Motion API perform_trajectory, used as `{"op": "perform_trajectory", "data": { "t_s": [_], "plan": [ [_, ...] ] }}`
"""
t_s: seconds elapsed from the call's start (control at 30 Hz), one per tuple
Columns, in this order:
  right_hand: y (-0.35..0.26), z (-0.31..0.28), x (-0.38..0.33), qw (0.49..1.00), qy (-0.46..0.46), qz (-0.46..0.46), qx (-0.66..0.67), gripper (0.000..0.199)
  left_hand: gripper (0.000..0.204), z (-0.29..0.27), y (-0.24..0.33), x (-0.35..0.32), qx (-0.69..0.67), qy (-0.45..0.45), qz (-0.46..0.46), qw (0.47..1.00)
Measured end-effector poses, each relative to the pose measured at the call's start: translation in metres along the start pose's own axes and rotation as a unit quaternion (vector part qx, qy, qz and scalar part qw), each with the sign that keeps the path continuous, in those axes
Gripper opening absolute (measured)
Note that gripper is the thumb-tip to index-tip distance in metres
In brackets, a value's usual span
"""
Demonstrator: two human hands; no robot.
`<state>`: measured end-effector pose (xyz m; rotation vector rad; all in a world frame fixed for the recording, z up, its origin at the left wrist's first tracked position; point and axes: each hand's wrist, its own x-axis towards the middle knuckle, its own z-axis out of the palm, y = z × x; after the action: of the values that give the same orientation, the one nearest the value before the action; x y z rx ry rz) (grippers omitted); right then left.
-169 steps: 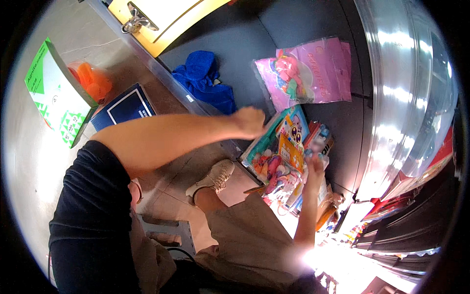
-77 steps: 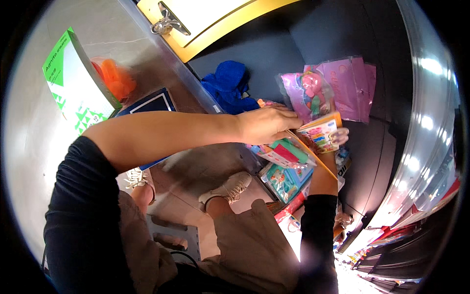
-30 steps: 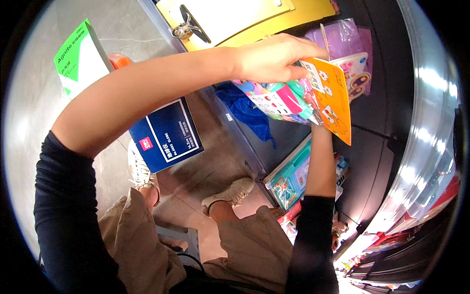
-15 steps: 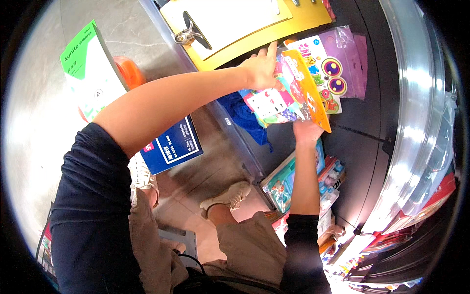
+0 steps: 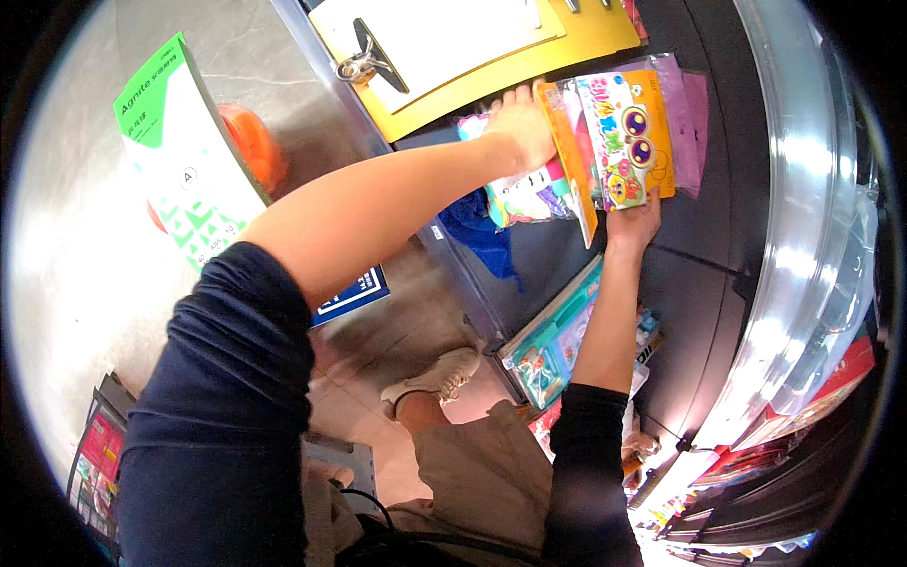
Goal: The person sits on the floor and wipes various stationery items on a lower shelf using a blue cloth. They handle a plastic container of orange balls, a box of globe, a package of stickers, and a pink bag of toys, wiping each item before placing it back on the shelf.
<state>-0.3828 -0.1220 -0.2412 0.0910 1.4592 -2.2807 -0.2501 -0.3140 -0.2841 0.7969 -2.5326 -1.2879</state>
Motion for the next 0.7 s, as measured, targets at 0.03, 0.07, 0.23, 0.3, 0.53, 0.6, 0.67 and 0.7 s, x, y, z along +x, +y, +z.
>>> {"op": "perform_trajectory", "data": {
  "t_s": [0.03, 0.07, 0.23, 0.3, 0.53, 0.6, 0.67, 0.7],
  "plan": [
    [-0.001, -0.002, -0.004, 0.999, 0.022, -0.032, -0.010, 0.056, 0.087, -0.006, 0.004, -0.013, -0.003, 0.004, 0.030, 1.000],
    [0.000, -0.002, -0.012, 0.997, 0.042, -0.061, -0.020, 0.059, 0.088, -0.012, 0.007, -0.022, 0.024, -0.014, 0.039, 0.999],
    [0.018, -0.002, -0.062, 0.993, 0.075, 0.046, -0.075, 0.065, 0.085, -0.029, -0.007, -0.045, 0.076, -0.073, 0.066, 0.992],
    [0.032, -0.014, -0.072, 0.979, 0.045, 0.115, -0.164, 0.062, 0.083, -0.029, -0.009, -0.045, 0.053, -0.071, 0.079, 0.993],
    [0.060, -0.029, -0.080, 0.989, 0.101, 0.076, -0.079, 0.042, 0.078, -0.031, -0.018, -0.034, 0.067, -0.067, 0.069, 0.993],
    [0.087, -0.064, -0.111, 0.971, 0.140, 0.089, -0.174, 0.040, 0.078, -0.022, -0.026, -0.023, 0.038, -0.080, 0.080, 0.993],
    [0.097, -0.031, -0.163, 0.881, 0.004, 0.040, -0.471, 0.029, 0.079, -0.014, -0.034, -0.016, 0.029, -0.088, 0.080, 0.992],
    [0.105, -0.026, -0.173, 0.810, -0.092, -0.030, -0.578, 0.029, 0.079, -0.016, -0.030, -0.015, 0.027, -0.084, 0.083, 0.993]
  ]
}}
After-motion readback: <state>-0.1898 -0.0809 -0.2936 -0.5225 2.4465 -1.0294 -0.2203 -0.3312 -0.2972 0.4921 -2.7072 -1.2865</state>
